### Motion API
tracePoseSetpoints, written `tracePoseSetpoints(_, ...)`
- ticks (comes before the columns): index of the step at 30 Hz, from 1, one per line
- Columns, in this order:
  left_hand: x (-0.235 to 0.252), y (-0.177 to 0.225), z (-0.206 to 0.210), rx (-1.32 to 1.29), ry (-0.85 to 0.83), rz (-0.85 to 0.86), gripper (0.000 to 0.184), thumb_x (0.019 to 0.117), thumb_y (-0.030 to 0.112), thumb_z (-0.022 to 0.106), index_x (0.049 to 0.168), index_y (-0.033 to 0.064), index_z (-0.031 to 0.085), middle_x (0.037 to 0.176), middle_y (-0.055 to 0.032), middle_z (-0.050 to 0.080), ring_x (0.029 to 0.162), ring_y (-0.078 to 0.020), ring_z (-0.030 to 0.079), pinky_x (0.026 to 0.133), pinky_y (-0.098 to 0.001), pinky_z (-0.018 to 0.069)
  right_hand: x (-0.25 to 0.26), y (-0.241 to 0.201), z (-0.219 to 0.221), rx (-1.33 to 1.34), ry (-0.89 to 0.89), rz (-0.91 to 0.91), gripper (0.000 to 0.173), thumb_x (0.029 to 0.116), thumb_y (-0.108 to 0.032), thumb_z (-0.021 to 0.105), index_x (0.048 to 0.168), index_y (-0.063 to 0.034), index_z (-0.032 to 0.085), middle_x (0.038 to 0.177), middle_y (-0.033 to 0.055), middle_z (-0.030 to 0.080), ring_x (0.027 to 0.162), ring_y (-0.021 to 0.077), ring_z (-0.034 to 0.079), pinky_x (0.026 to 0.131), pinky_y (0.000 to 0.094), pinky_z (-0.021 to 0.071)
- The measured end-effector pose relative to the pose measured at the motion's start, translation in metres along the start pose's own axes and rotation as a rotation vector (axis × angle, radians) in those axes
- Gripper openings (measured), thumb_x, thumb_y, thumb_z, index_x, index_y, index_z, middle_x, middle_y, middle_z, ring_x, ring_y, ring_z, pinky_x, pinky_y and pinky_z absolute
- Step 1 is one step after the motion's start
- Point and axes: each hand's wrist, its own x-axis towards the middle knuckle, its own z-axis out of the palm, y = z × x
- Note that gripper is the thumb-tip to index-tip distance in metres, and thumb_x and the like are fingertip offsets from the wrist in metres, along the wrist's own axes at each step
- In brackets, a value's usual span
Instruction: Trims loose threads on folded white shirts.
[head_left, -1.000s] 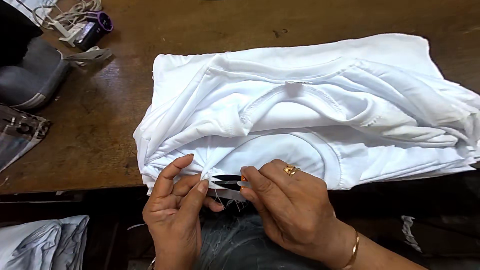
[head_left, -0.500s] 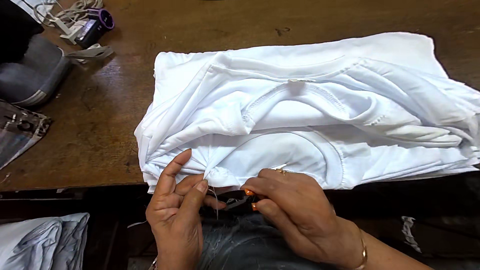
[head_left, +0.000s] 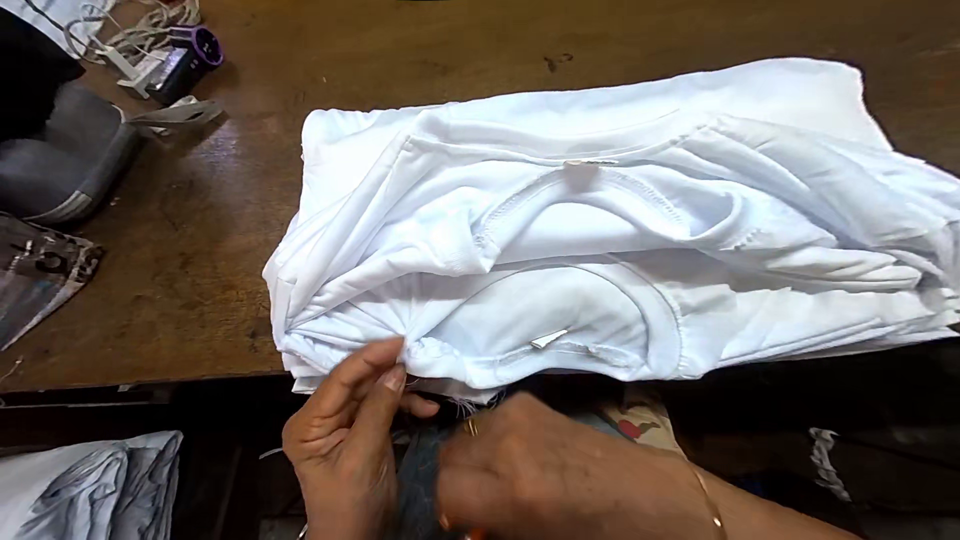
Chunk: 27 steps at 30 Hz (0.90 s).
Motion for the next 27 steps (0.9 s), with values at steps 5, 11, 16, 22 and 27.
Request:
tracePoseSetpoints(5, -0.003, -0.004, 0.005, -0.065, 0.019, -0.029, 0.020, 0.1006, 0.006, 0.060, 0.111, 0.0025, 0.077, 0.098, -0.0158, 0.075, 0.068, -0.0185, 0.073, 0.061, -0.0316, 0.0637, -0.024, -0.004, -0.006, 0.238, 0.057, 0.125, 0.018, 0.1001, -0.018, 0.059, 0.089, -0.0061, 0.066, 0.073, 0.0058, 0.062, 0.065, 0.0158, 0.061, 0.057, 0.0318, 0.0486)
tracePoseSetpoints(11, -0.002, 0.000, 0.015, -0.068, 0.123, -0.093, 0.021, 0.0869, 0.003, 0.077, 0.108, 0.0040, 0.078, 0.091, -0.0145, 0.075, 0.064, -0.0141, 0.069, 0.057, -0.0259, 0.0604, -0.004, 0.002, -0.022, 0.133, 0.596, 0.338, 0.010, 0.0900, -0.004, 0.068, 0.099, -0.0024, 0.071, 0.079, -0.0030, 0.066, 0.067, -0.0005, 0.059, 0.057, 0.0130, 0.0512)
tracePoseSetpoints(16, -0.004, 0.004, 0.017, -0.071, 0.107, -0.084, 0.024, 0.0855, 0.004, 0.079, 0.108, 0.0090, 0.075, 0.090, -0.0119, 0.073, 0.063, -0.0098, 0.065, 0.055, -0.0209, 0.0561, 0.014, 0.010, -0.019, 0.010, 0.621, 0.277, 0.022, 0.0885, -0.011, 0.076, 0.107, 0.0010, 0.074, 0.087, 0.0009, 0.070, 0.078, 0.0033, 0.065, 0.066, 0.0159, 0.0553)
tracePoseSetpoints(22, -0.006, 0.000, 0.011, -0.050, 0.075, -0.070, 0.031, 0.0859, 0.014, 0.081, 0.117, 0.0146, 0.074, 0.100, -0.0062, 0.074, 0.082, -0.0110, 0.072, 0.071, -0.0256, 0.0618, 0.023, 0.016, -0.016, -0.302, 0.564, 0.093, 0.015, 0.0904, -0.005, 0.060, 0.091, -0.0020, 0.075, 0.073, 0.0027, 0.059, 0.066, 0.0106, 0.056, 0.054, 0.0233, 0.0419)
tracePoseSetpoints(27, -0.006, 0.001, 0.012, -0.097, 0.052, -0.058, 0.027, 0.0895, 0.001, 0.074, 0.116, 0.0078, 0.072, 0.099, -0.0120, 0.073, 0.076, -0.0136, 0.072, 0.067, -0.0261, 0.0626, 0.011, 0.003, -0.011, -0.362, 0.319, 0.020, 0.015, 0.0972, -0.007, 0.054, 0.092, -0.0058, 0.068, 0.075, 0.0030, 0.057, 0.065, 0.0142, 0.056, 0.051, 0.0264, 0.0421)
